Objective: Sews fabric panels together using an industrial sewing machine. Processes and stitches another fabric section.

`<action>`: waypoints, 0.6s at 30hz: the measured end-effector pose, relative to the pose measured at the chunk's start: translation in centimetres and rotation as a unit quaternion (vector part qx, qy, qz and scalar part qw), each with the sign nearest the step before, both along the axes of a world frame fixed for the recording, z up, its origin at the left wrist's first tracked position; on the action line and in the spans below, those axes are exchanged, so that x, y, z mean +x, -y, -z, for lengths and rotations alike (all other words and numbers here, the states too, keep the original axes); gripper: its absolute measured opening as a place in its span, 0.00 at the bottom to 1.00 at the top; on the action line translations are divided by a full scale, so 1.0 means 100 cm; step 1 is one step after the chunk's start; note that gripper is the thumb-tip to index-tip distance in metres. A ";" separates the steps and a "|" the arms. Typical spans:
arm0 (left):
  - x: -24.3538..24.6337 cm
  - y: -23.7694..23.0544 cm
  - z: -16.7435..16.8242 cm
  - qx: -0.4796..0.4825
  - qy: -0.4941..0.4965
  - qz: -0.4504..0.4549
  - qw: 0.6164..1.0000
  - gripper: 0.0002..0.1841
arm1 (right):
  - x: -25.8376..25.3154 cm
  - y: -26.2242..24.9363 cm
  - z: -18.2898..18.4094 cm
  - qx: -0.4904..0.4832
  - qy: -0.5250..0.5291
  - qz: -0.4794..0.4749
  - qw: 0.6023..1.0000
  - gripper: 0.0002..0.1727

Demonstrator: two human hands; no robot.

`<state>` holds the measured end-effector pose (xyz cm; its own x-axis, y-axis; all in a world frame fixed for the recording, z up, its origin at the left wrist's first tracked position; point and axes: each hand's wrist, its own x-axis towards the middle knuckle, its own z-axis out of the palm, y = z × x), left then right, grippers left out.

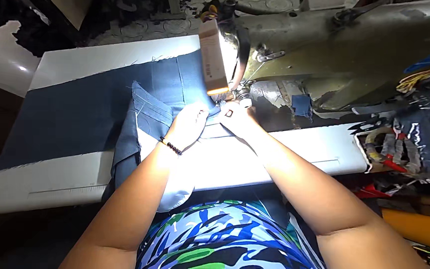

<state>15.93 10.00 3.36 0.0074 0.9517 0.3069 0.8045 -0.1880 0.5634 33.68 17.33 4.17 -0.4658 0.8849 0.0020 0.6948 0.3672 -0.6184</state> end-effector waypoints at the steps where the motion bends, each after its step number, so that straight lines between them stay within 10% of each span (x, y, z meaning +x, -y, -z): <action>1: 0.000 0.000 0.001 0.007 0.004 0.005 1.000 0.12 | -0.001 0.002 0.005 0.022 -0.005 0.007 1.000 0.10; 18: -0.006 -0.001 0.008 0.020 0.034 0.054 0.998 0.12 | -0.007 0.001 0.008 0.003 0.034 0.011 0.999 0.11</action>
<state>15.38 10.10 2.58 0.0864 0.9336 0.3477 0.7385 -0.2943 0.6067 33.01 17.23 3.38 -0.4447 0.8954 -0.0233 0.7437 0.3546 -0.5668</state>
